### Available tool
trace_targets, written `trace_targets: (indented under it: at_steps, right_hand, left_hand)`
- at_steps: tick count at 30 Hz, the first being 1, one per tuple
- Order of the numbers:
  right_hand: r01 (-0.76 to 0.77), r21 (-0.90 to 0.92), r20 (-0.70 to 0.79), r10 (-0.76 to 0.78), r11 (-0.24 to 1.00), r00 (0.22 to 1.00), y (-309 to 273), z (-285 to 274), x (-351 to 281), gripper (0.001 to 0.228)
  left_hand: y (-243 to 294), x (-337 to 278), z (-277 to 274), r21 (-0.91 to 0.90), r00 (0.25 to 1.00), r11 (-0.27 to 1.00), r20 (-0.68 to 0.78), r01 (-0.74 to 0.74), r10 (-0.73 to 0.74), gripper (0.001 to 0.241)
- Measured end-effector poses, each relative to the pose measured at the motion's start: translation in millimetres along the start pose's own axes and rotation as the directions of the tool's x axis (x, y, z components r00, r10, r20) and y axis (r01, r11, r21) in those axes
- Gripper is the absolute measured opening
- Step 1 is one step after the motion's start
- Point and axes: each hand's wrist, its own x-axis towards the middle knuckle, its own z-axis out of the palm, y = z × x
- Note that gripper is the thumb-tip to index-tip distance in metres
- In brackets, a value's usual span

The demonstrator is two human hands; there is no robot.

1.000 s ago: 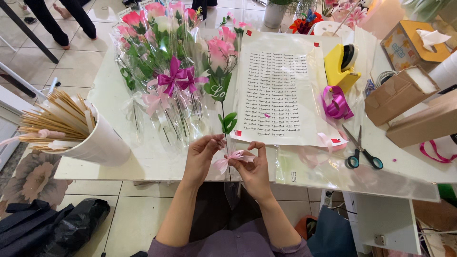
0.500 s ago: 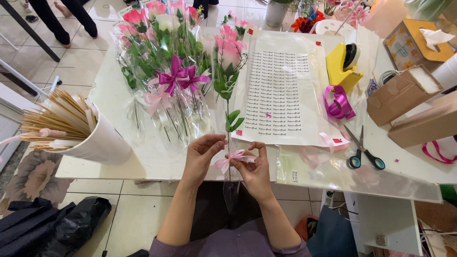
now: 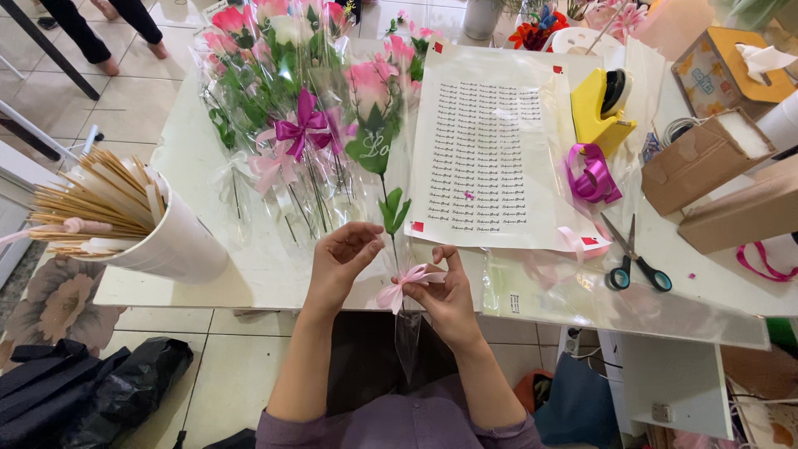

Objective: The person prepares a single pink rose by applying a sticker to the petal, wrapping it in clear plastic, tying a pink bow around the stem, and trimming the excess plastic with shears.

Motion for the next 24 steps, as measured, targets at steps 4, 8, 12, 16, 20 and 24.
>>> trace_targets:
  at_steps: [4,8,12,16,20,24]
  right_hand:
    - [-0.013,0.112,-0.004,0.014,0.994,1.0,15,-12,1,0.057]
    - [0.036,-0.014,-0.054,-0.037,0.999,0.998,3,-1,4,0.057]
    - [0.055,-0.108,-0.088,-0.065,0.993,0.994,9,-5,3,0.057]
    - [0.054,-0.164,-0.078,-0.067,0.985,0.995,14,-5,2,0.056]
    - [0.049,-0.164,-0.091,-0.065,0.985,0.994,9,-1,0,0.056]
    - [0.038,-0.179,-0.095,-0.056,0.983,0.994,8,3,-1,0.056]
  left_hand:
    - [-2,2,-2,0.074,0.998,0.996,-0.032,-0.056,0.059,0.029]
    - [-20,-5,-4,-0.144,0.998,0.99,-0.067,-0.008,-0.002,0.016]
    - [-26,-6,-5,-0.288,0.998,0.956,-0.002,0.058,-0.061,0.016]
    - [-45,-1,-9,-0.243,0.996,0.966,0.027,0.091,-0.087,0.02]
    - [-48,1,-10,-0.356,0.988,0.922,0.049,0.152,-0.144,0.021]
    - [-46,3,-10,-0.346,0.99,0.927,0.053,0.142,-0.132,0.019]
